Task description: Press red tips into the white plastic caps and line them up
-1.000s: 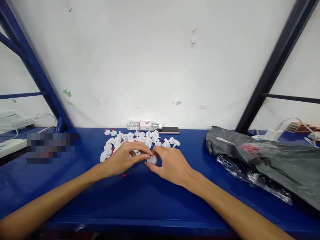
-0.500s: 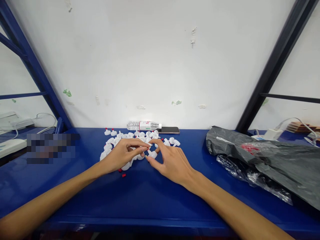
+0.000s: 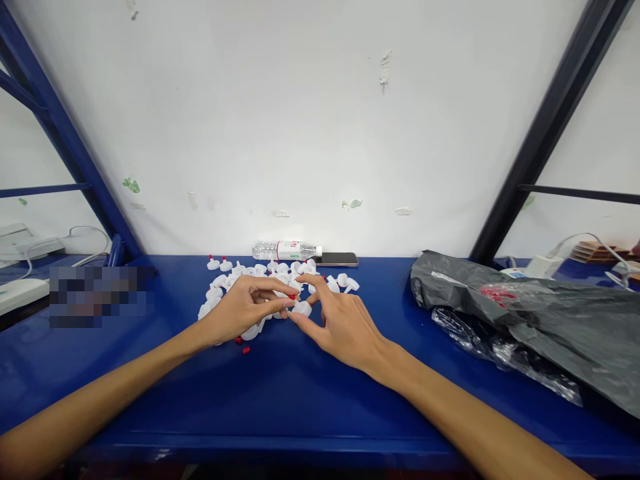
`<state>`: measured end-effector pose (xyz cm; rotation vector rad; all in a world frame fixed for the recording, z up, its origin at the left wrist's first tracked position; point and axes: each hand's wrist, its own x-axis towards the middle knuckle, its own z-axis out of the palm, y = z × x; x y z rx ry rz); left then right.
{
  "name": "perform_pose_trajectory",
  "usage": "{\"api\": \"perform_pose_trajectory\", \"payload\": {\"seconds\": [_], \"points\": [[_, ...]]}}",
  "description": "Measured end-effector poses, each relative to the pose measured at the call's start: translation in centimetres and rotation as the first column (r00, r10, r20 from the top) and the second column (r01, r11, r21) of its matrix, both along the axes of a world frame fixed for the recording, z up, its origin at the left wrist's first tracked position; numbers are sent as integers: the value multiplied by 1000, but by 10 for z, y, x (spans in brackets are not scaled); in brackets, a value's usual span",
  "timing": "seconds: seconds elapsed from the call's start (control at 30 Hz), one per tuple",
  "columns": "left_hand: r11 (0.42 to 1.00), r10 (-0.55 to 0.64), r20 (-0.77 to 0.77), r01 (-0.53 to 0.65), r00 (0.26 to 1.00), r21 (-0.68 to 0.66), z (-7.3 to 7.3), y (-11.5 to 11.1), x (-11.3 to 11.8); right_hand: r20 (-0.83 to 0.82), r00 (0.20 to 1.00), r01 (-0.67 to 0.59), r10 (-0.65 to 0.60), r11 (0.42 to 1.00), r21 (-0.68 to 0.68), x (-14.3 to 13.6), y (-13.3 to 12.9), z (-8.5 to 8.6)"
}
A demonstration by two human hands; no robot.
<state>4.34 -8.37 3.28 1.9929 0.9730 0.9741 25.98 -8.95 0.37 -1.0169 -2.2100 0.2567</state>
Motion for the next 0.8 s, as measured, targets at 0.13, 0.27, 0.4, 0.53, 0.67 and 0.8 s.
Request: {"api": "perform_pose_trajectory", "payload": {"seconds": [0.13,0.27,0.4,0.53,0.67,0.8], "points": [[999,20,12,-20,1000,-30,0,-1,0,-8,1000,-13,13,1000,-2,1,-1,1],[999,45,34,-45,998,-5,-2,-2,3,-3,1000,-20,20,999,-26,1,-2,2],[996,79,55,-81,995,48,0,-2,2,-23,1000,-22,21,999,-44,0,-3,6],[959,234,82,-244,969,146,16,10,-15,-70,998,-6,5,1000,-23,0,-4,9],[816,478,152,-501,865,288,31,43,-61,-63,998,-3,3,1000,-2,0,-4,9],[595,720,204,-741,663,312,27,85,-128,-44,999,-1,1,1000,9,0,-3,8]]}}
